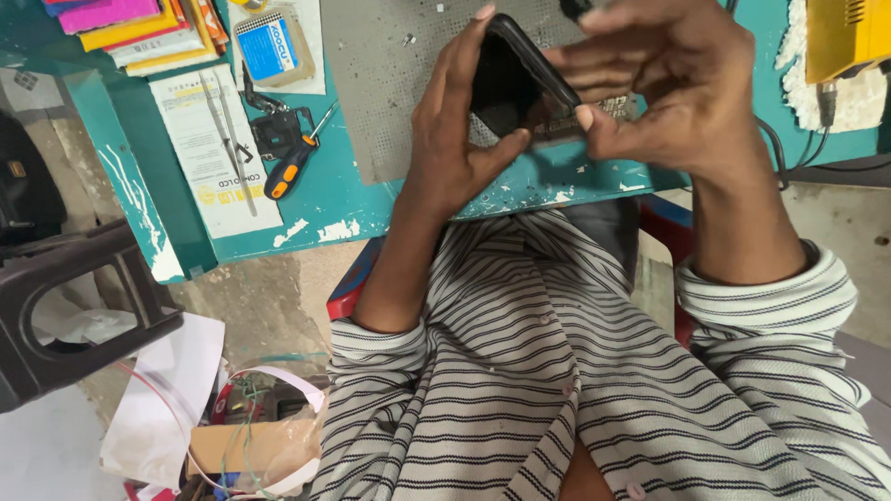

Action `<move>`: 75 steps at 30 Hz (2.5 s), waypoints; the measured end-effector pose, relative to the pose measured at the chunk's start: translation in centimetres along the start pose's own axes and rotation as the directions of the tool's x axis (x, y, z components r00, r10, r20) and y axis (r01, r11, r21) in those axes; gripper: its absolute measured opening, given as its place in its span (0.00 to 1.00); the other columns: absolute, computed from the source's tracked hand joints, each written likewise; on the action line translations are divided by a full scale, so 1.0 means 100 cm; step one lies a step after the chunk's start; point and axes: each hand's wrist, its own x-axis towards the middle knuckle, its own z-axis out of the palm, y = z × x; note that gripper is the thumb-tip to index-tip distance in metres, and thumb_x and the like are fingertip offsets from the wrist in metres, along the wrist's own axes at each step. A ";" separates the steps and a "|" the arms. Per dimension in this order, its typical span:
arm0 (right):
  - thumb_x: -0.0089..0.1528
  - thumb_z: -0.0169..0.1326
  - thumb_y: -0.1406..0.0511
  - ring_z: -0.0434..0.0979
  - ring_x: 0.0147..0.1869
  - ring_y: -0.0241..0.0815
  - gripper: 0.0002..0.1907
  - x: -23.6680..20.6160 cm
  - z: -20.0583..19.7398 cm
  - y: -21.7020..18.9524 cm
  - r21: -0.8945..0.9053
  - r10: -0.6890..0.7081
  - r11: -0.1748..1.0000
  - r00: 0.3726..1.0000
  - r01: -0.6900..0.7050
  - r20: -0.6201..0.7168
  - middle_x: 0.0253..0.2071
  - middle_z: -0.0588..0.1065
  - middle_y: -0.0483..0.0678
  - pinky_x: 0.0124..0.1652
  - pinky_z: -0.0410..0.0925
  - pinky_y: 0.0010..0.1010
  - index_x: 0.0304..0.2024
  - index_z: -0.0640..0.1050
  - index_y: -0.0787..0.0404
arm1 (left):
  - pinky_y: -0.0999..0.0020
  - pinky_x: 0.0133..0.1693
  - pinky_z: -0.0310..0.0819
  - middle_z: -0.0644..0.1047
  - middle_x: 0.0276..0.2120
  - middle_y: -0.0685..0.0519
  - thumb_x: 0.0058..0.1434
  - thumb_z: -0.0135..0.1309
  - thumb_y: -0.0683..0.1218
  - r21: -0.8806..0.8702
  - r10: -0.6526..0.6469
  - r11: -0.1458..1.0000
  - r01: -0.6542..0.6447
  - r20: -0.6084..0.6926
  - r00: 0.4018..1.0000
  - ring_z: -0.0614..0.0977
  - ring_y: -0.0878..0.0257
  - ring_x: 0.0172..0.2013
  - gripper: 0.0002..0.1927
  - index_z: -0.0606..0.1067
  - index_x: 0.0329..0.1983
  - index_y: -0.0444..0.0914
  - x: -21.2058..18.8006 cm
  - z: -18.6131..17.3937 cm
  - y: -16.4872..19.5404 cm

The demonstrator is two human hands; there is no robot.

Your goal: The person holds a smartphone, pries open its back cover by hand, removes the cover, and uses a screwdriver to unscrew and work on the internal components, lifting the battery area and manipulating small parts on the workbench.

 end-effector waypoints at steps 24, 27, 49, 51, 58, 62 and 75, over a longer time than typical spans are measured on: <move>0.61 0.64 0.82 0.84 0.51 0.52 0.15 -0.011 0.003 -0.015 -0.322 0.084 0.942 0.995 -0.098 -0.059 0.37 0.79 0.63 0.42 0.78 0.29 0.30 0.70 0.69 | 0.47 0.76 0.57 0.62 0.70 0.52 0.62 0.67 0.43 0.250 0.085 0.962 -0.106 0.093 0.992 0.61 0.49 0.75 0.45 0.54 0.76 0.52 0.011 -0.014 0.009; 0.57 0.64 0.80 0.85 0.52 0.54 0.14 -0.007 -0.004 -0.010 -0.341 0.108 0.933 0.993 -0.117 -0.046 0.30 0.77 0.59 0.37 0.78 0.30 0.29 0.69 0.70 | 0.45 0.77 0.54 0.63 0.69 0.52 0.64 0.66 0.42 0.267 0.111 0.953 -0.140 0.122 0.986 0.61 0.48 0.75 0.42 0.56 0.76 0.52 0.015 -0.015 0.010; 0.51 0.76 0.54 0.77 0.63 0.54 0.40 0.004 0.040 0.010 -0.548 0.272 0.823 0.951 -0.151 0.146 0.61 0.76 0.53 0.59 0.73 0.47 0.60 0.73 0.59 | 0.55 0.77 0.50 0.60 0.75 0.43 0.59 0.67 0.29 -0.976 -0.127 0.191 0.108 0.085 0.988 0.54 0.51 0.76 0.54 0.50 0.80 0.50 -0.010 -0.002 -0.030; 0.51 0.77 0.55 0.77 0.64 0.54 0.37 0.004 0.040 0.013 -0.578 0.214 0.811 0.965 -0.089 0.151 0.60 0.76 0.52 0.59 0.73 0.47 0.57 0.74 0.59 | 0.54 0.76 0.50 0.57 0.76 0.44 0.59 0.67 0.29 -0.973 -0.180 0.176 0.151 0.119 0.976 0.53 0.50 0.76 0.55 0.49 0.81 0.47 -0.014 -0.003 -0.029; 0.47 0.76 0.59 0.77 0.58 0.55 0.35 0.007 0.041 0.025 -0.762 0.288 0.646 0.940 -0.049 0.184 0.61 0.76 0.51 0.47 0.73 0.47 0.53 0.76 0.58 | 0.48 0.72 0.58 0.59 0.71 0.34 0.55 0.65 0.32 -0.916 -0.635 0.249 0.315 0.091 0.767 0.64 0.44 0.71 0.58 0.43 0.82 0.39 -0.036 -0.027 0.007; 0.45 0.75 0.59 0.74 0.63 0.55 0.33 0.004 0.038 0.028 -0.804 0.358 0.593 0.904 -0.028 0.232 0.65 0.74 0.52 0.46 0.73 0.46 0.51 0.78 0.56 | 0.57 0.75 0.55 0.55 0.75 0.43 0.57 0.70 0.35 -0.502 -0.581 0.755 0.421 -0.216 0.785 0.60 0.50 0.75 0.58 0.41 0.80 0.39 -0.053 -0.042 0.035; 0.58 0.68 0.66 0.79 0.59 0.52 0.27 0.012 0.004 0.043 -0.522 0.326 0.845 0.886 -0.117 0.329 0.66 0.73 0.57 0.48 0.76 0.40 0.59 0.77 0.63 | 0.59 0.71 0.69 0.60 0.72 0.44 0.60 0.75 0.42 0.056 -0.307 0.942 0.331 -0.260 0.916 0.71 0.51 0.70 0.53 0.52 0.79 0.40 -0.063 -0.035 -0.004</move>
